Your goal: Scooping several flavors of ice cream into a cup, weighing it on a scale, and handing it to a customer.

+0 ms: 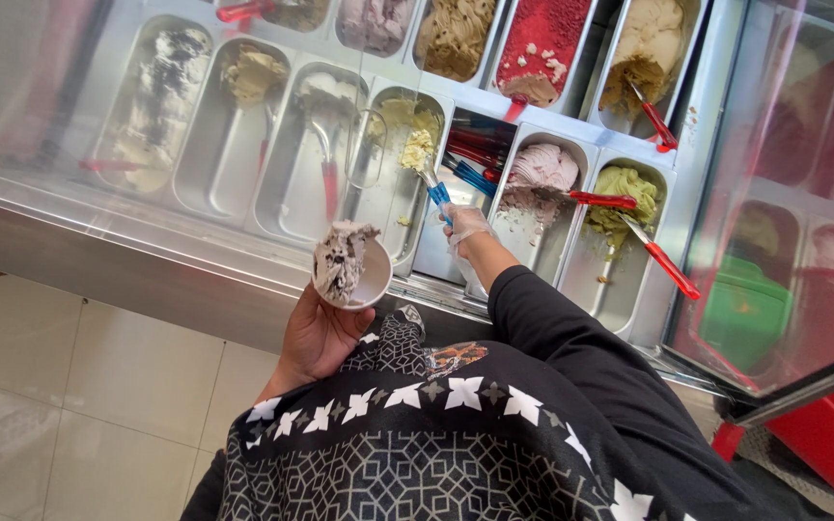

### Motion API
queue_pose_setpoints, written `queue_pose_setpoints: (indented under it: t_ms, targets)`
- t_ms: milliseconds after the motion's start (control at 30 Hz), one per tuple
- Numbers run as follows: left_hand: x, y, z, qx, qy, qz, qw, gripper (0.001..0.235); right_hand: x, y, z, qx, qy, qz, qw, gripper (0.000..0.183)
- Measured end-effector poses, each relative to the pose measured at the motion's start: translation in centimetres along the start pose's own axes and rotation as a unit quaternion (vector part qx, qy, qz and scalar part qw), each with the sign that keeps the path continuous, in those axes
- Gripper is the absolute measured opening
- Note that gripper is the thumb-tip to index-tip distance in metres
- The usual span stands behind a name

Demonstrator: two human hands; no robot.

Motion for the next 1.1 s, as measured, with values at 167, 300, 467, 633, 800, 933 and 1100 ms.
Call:
queue_pose_setpoints:
  t_ms: [167,300,467,633,800,933,1100]
  targets:
    - [-2.3,-1.4,1.1,0.019,0.007,0.021,1.0,0.044,1.7,1.5,0.9,-0.002,-0.059,-0.025,0.998,0.018]
    - [-3.6,-2.2,1.8,0.035,0.005,0.037,0.999,0.045,1.8,-0.1,0.5,0.014,0.01,-0.106,0.994,0.047]
    - [-3.2,-1.1,2.3,0.044,0.002,0.02,0.999,0.045,2.2,-0.1,-0.4,-0.005,0.019,-0.098,0.995,0.027]
    - [-1.5,-0.2,1.5,0.031,-0.004,0.004,0.999,0.045,-2.6,2.4,0.9,-0.025,-0.045,-0.046,0.998,0.033]
    - [-0.3,1.6,-0.3,-0.007,0.01,-0.001,1.0,0.048,-5.9,2.5,1.8,0.014,-0.124,-0.01,0.992,0.022]
    - [6.2,4.1,-2.9,-0.034,-0.014,-0.056,0.998,0.037,-8.4,-8.5,-3.7,-0.041,-0.106,-0.023,0.993,0.012]
    - [0.5,9.9,-8.0,-0.079,-0.031,-0.05,0.995,0.046,-14.6,-21.0,-8.3,-0.142,-0.063,-0.089,0.984,0.022]
Point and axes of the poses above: each hand's wrist, its own y-axis towards the middle knuckle, its own x-axis out of the palm, z = x × y, the point moved 3 cm from there along y, towards the middle knuckle, and after that the axes turned 1 degree about -y, right-handed, at the moved point
